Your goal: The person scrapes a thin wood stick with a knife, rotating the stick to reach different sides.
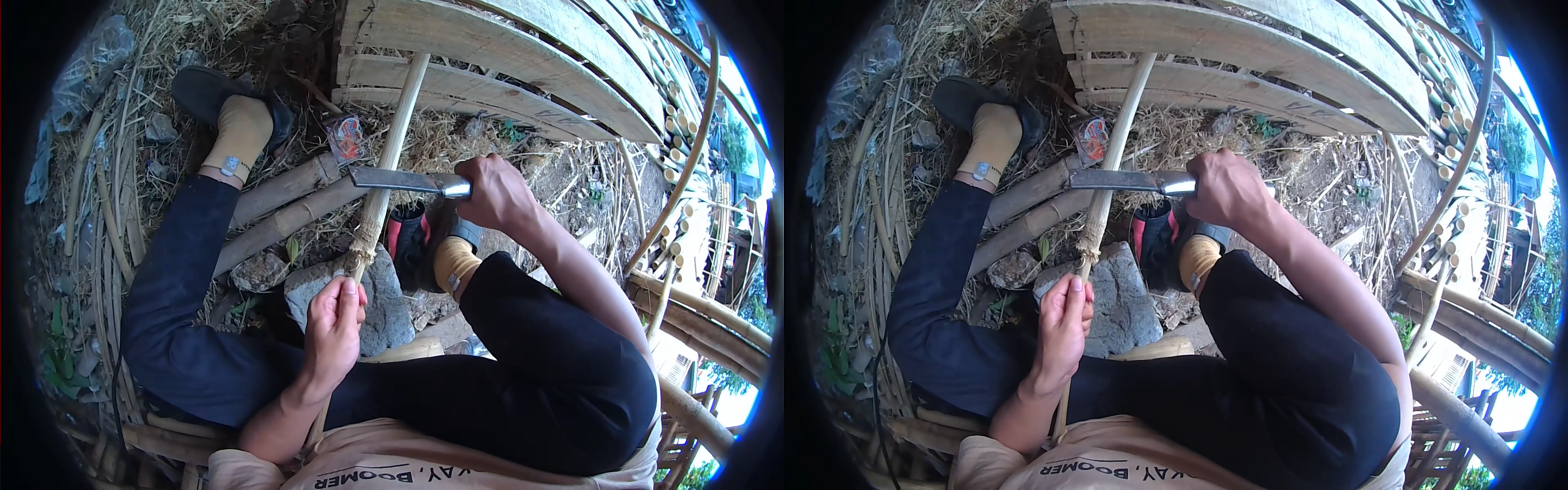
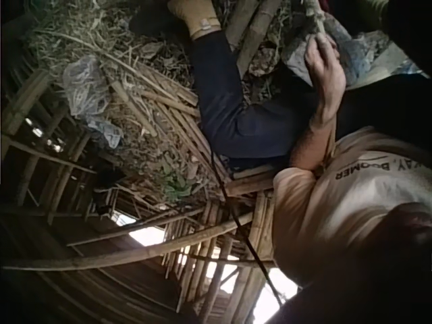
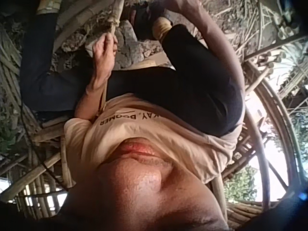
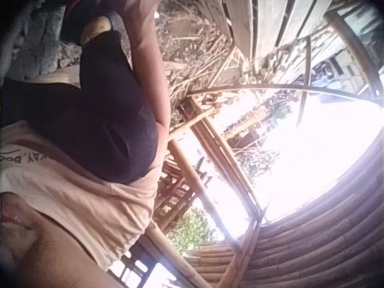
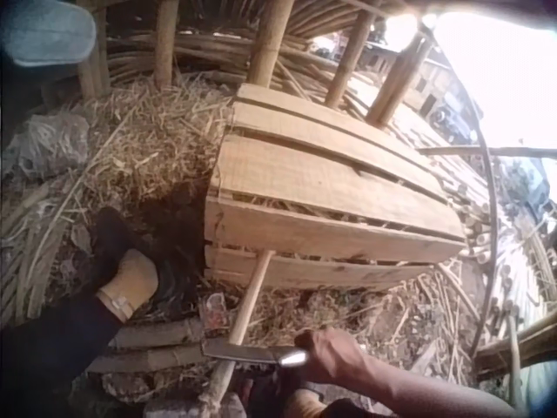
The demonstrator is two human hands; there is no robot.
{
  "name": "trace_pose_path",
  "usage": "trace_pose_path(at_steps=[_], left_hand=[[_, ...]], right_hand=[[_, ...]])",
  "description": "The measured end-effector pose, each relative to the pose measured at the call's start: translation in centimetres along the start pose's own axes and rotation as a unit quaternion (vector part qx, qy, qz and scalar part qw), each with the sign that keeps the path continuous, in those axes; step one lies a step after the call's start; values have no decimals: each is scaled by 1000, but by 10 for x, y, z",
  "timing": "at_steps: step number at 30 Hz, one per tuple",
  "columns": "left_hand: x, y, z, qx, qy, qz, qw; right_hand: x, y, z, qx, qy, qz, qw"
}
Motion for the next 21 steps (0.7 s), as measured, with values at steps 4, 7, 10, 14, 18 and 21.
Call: trace_pose_path(at_steps=[4,7,10,14,18,21], left_hand=[[-1,3,-5,11,3,-9,1000],[-2,3,-2,1,9,0,1000],[-6,-2,-5,-25,18,23,999],[-8,2,-16,-34,50,39,997],[-7,4,-5,-24,19,54,998],[0,1,-6,-25,33,6,999]], right_hand=[[-3,-4,10,-20,-9,-1,1000],[1,-3,7,-45,-18,0,999],[8,-17,11,-9,-20,-70,997],[1,-58,49,-80,-88,-97,988],[3,-34,25,36,-43,-80,995],[-8,-15,33,88,-78,0,993]])
Point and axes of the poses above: each hand's wrist, its own x-axis towards the middle knuckle, its own z-axis out of the back of the hand, y = z × x, the point moved 3 cm from there along x, towards the middle knuckle, and after that the axes turned 6 degrees about -x, right-handed, at the moved point
